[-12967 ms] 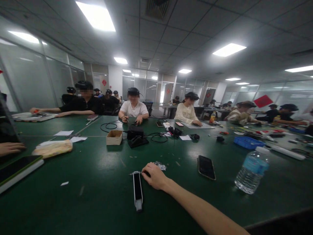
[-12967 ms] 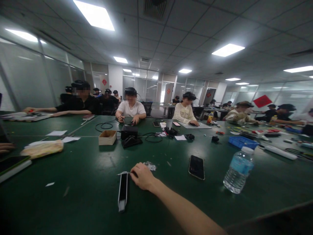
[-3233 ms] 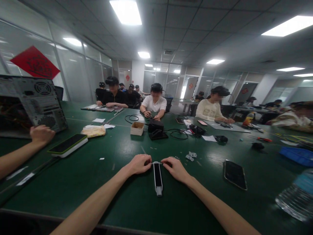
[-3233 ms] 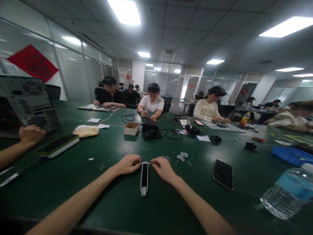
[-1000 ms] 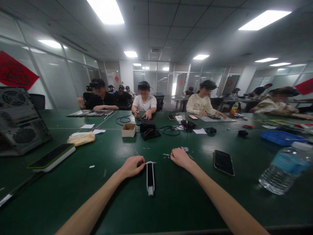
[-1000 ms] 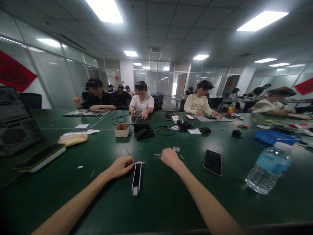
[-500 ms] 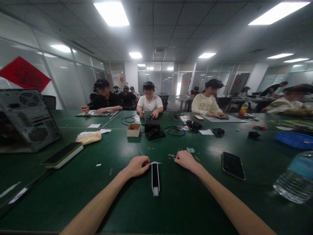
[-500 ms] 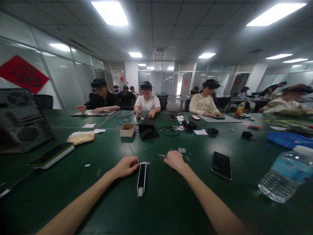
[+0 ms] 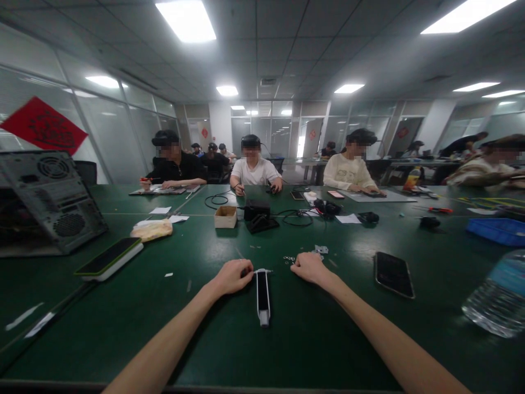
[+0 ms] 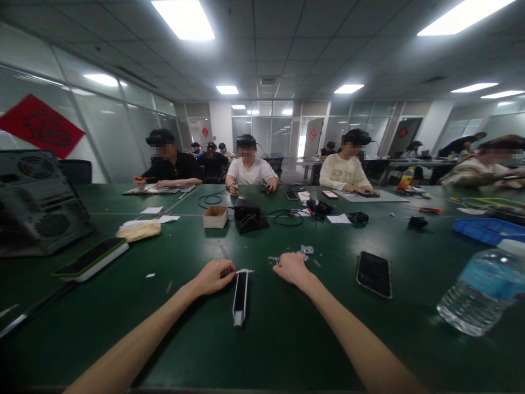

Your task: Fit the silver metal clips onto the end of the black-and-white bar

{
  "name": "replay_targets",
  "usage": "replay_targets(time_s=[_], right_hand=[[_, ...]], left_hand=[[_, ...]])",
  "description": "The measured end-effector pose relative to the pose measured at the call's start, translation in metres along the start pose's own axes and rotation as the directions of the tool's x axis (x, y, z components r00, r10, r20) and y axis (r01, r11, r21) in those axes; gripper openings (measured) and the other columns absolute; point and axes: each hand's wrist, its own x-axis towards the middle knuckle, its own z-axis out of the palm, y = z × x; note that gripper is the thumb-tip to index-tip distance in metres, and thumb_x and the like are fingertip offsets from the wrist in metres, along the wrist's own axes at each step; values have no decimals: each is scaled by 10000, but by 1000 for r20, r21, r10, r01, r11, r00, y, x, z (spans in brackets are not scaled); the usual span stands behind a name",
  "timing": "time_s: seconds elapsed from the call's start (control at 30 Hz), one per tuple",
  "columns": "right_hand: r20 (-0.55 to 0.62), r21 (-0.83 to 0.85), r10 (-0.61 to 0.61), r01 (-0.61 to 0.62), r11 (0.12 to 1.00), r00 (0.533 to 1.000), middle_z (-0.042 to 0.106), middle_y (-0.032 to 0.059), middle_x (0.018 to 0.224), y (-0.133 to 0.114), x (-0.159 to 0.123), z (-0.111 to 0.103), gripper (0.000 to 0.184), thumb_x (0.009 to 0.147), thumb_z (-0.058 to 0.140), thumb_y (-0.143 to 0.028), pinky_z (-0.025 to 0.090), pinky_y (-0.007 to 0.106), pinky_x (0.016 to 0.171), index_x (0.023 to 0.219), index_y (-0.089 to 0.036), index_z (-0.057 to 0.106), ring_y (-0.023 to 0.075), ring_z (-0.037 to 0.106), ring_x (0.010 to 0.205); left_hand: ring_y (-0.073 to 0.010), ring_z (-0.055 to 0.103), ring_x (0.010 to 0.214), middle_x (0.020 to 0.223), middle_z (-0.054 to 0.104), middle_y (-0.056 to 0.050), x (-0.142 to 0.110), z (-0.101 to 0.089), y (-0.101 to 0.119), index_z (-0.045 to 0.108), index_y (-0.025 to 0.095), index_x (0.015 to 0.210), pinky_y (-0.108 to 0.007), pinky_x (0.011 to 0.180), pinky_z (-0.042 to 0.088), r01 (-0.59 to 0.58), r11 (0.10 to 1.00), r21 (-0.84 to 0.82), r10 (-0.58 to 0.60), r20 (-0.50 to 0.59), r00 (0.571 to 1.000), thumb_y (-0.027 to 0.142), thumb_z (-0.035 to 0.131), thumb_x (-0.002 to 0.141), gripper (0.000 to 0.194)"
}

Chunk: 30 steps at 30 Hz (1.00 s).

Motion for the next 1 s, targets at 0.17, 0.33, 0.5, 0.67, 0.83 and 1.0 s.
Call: replay_targets(time_s=[0.17, 0.33, 0.5, 0.67, 0.83, 1.0], right_hand=[[5, 29, -36, 36, 999, 999, 646, 56, 750, 2, -2, -3, 173, 806, 519, -230, 397, 276, 707, 720, -151, 647, 183, 600, 739], [-100, -14, -65, 64, 998, 993, 636, 72, 886, 16, 2, 1, 147, 774, 570, -271, 394, 281, 698, 836, -162, 646, 205, 585, 827], [-47, 27, -88, 90, 996, 995, 652, 65, 826, 17, 1, -1, 147, 806, 542, -240, 406, 270, 687, 801, -159, 665, 189, 601, 789], [-12, 59, -74, 74, 995, 997, 659, 64, 791, 7, -5, -8, 129, 811, 546, -187, 415, 242, 648, 771, -135, 657, 166, 609, 726], [-85, 74, -137, 143, 987, 987, 635, 68, 843, 8, -6, -6, 84, 806, 559, -180, 428, 240, 638, 818, -132, 626, 167, 588, 755], [-280, 219, -305, 370, 903, 910, 616, 53, 896, -5, -10, 4, 134, 849, 503, -176, 454, 254, 725, 919, -151, 616, 150, 568, 797]], left_hand=[[-135, 574, 695, 781, 631, -8, 0, 4, -3, 595, 188, 865, -229, 643, 417, 16, 1000, 23, -16, -7, 1000, 270, 479, 848, 143], [-132, 576, 701, 789, 629, -4, -1, 5, -4, 591, 191, 862, -232, 658, 420, 9, 1000, 22, -9, -2, 1000, 267, 481, 857, 133], [-131, 579, 704, 795, 629, 2, -2, 5, -4, 584, 200, 862, -230, 664, 419, -1, 1000, 16, 1, -16, 1000, 270, 491, 859, 117], [-132, 579, 704, 801, 632, 0, -2, 4, -3, 587, 199, 869, -227, 661, 419, -5, 1000, 21, 5, -21, 1000, 267, 491, 859, 119], [-131, 581, 701, 805, 633, 0, -3, 3, -2, 586, 198, 867, -225, 648, 417, -2, 1000, 8, 3, -4, 1000, 279, 488, 864, 128], [-137, 578, 709, 804, 631, -5, -2, 4, -2, 585, 196, 870, -230, 658, 414, 8, 1000, 11, -8, 6, 1000, 274, 486, 863, 126]])
